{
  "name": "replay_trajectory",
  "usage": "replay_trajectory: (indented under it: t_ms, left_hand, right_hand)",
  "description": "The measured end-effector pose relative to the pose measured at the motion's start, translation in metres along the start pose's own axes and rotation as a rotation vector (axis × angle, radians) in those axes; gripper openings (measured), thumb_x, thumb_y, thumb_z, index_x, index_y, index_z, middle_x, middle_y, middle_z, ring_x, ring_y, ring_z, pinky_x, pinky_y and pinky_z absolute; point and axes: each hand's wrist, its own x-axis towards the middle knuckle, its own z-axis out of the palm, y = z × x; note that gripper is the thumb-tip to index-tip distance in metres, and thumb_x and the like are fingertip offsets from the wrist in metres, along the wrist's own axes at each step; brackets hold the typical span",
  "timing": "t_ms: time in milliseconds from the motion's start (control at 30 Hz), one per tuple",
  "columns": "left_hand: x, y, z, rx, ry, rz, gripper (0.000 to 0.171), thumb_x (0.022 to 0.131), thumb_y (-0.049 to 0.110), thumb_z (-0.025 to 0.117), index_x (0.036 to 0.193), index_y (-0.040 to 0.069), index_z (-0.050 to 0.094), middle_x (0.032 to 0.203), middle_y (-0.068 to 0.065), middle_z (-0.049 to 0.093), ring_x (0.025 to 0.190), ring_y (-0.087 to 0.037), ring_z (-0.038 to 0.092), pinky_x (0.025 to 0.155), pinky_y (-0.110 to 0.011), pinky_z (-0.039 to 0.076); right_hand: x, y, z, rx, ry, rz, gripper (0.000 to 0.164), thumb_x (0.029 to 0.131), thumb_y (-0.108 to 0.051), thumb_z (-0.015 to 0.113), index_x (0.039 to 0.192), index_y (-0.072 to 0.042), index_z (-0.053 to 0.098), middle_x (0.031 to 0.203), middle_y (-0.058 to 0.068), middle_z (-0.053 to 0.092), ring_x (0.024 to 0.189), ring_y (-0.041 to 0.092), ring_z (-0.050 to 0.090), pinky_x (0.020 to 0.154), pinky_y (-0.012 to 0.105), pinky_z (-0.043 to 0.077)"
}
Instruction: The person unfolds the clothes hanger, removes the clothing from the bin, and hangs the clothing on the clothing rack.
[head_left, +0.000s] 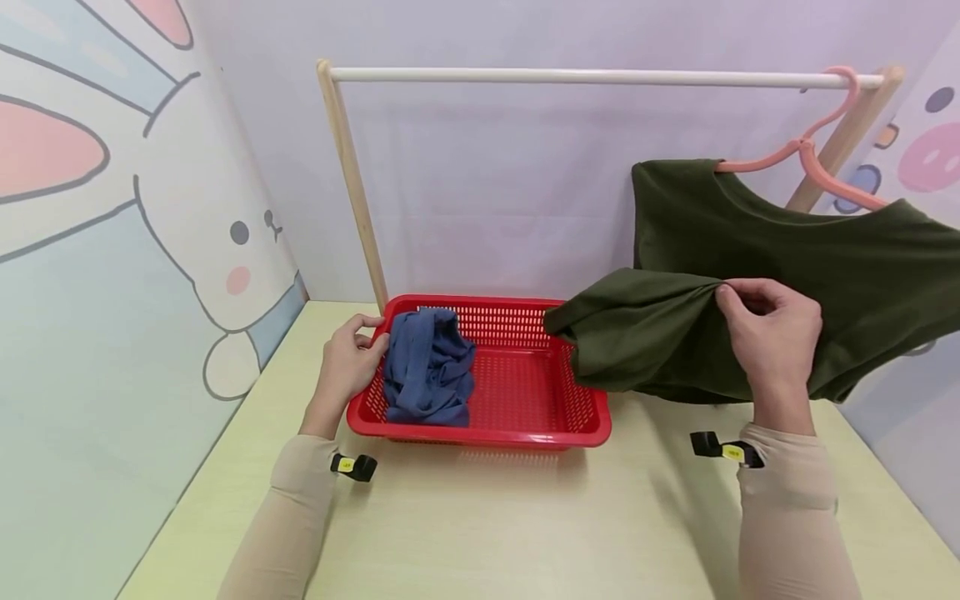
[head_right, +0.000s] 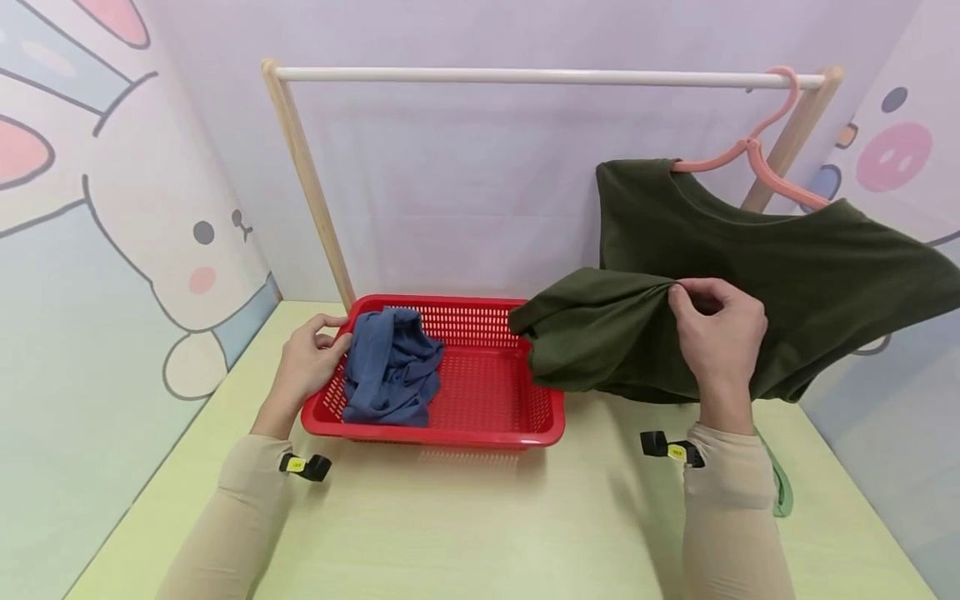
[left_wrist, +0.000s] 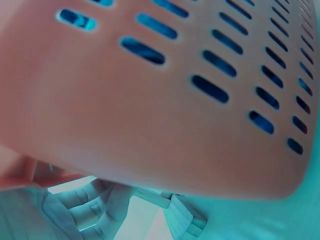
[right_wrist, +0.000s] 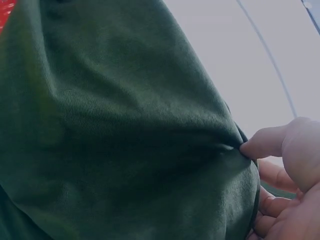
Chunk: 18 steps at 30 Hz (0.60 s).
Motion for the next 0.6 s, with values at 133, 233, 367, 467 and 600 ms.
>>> replay_trajectory:
  t_ms: [133,233,367,467,600]
  left_hand:
    - [0.002,-0.001,0.000,0.006,0.003,0.019,0.038,0.112,0.027,0.067,0.147,0.013,0.065,0.115,-0.022,0.076,0.095,-0.033,0.073,0.088,-0.041,0.065]
    - [0.002,-0.002,-0.001,0.009,0.005,0.034,0.037,0.112,0.027,0.066,0.146,0.012,0.066,0.114,-0.022,0.077,0.095,-0.032,0.074,0.084,-0.037,0.062]
    - [0.003,-0.002,-0.002,0.005,0.002,0.038,0.037,0.112,0.027,0.067,0.146,0.012,0.066,0.114,-0.023,0.078,0.094,-0.032,0.074,0.082,-0.035,0.062]
    - [0.002,-0.002,-0.002,0.003,-0.001,0.035,0.037,0.112,0.027,0.066,0.147,0.012,0.066,0.115,-0.023,0.078,0.095,-0.032,0.075,0.084,-0.036,0.064]
    - [0.001,-0.001,-0.002,0.000,-0.002,0.029,0.037,0.112,0.027,0.066,0.147,0.012,0.066,0.115,-0.023,0.077,0.094,-0.032,0.074,0.086,-0.040,0.066]
  right_hand:
    - [-0.001,0.001,0.001,-0.036,0.023,-0.007,0.030,0.102,-0.029,0.074,0.116,-0.005,0.085,0.080,-0.028,0.066,0.080,0.000,0.062,0.073,0.017,0.046]
    - [-0.002,0.000,0.002,-0.043,0.039,-0.005,0.030,0.103,-0.030,0.071,0.119,-0.008,0.085,0.084,-0.027,0.067,0.081,-0.001,0.062,0.074,0.017,0.046]
    - [-0.006,-0.005,0.005,-0.005,0.040,-0.007,0.031,0.104,-0.030,0.070,0.123,-0.009,0.084,0.092,-0.025,0.069,0.085,-0.001,0.063,0.078,0.017,0.047]
    - [-0.008,-0.009,0.008,0.012,0.035,-0.028,0.030,0.105,-0.028,0.070,0.122,-0.008,0.084,0.092,-0.025,0.071,0.085,-0.001,0.064,0.079,0.019,0.047]
    - [-0.009,-0.010,0.010,0.005,0.028,-0.055,0.028,0.104,-0.026,0.070,0.119,-0.007,0.085,0.091,-0.026,0.072,0.084,0.000,0.064,0.077,0.019,0.047]
